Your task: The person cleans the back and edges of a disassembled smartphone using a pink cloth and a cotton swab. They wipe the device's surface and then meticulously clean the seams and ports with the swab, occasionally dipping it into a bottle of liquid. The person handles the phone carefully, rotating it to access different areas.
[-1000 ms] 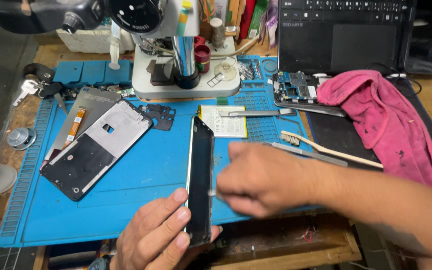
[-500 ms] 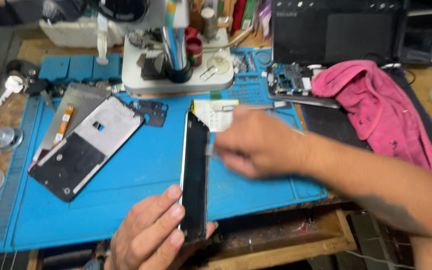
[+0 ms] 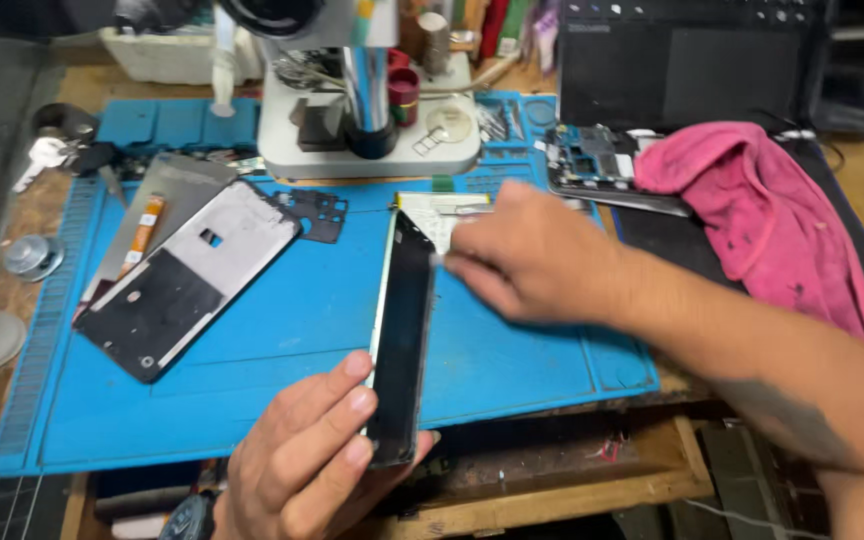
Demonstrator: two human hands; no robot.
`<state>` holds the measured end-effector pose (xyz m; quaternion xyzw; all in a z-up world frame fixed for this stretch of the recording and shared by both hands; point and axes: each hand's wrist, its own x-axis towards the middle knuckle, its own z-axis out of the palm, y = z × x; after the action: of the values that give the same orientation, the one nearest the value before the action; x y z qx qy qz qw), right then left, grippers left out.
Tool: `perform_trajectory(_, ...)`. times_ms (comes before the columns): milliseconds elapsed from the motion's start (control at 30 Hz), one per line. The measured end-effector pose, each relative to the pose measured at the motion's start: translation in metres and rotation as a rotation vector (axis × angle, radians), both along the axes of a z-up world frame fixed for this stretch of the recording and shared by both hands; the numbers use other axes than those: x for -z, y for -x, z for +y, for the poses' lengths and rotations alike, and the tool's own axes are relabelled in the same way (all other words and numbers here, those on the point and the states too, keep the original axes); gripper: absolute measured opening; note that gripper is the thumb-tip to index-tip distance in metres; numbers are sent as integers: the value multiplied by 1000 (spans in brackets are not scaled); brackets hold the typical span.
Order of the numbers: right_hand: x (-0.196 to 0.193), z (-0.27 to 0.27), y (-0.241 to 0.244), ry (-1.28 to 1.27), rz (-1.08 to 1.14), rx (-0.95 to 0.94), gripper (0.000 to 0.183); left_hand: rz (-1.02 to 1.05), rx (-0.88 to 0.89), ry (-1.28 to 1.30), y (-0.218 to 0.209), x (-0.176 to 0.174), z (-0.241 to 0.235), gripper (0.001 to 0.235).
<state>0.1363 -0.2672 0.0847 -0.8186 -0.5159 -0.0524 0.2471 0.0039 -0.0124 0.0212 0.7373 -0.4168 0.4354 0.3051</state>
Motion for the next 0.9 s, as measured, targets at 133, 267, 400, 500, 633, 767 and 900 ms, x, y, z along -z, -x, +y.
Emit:
perform_trajectory(133,-2,-10,-4,-258,678,90,15,163,10,134,1,-9,-5,86)
perform_trajectory(267,1,-18,-15,-379,866,96,22,499,11,541,16,-36,-9,93)
perform_trajectory(400,7,-24,-18,-499,997,74,22,759,139,799,18,-74,-1,92)
perform_trajectory(500,3,-23,-17,-529,963,52,21,903,303,906,-11,-95,4,86)
perform_trajectory(633,0,-26,-14,-556,941,117,22,1093,571,1196,-38,-95,-7,72)
perform_trajectory(767,-6,-19,-8,-592,833,204,20,1256,703,1360,-41,-89,-18,74)
perform_trajectory(900,-8,-15,3,-723,738,176,15,1351,880,1359,-34,-80,-32,76)
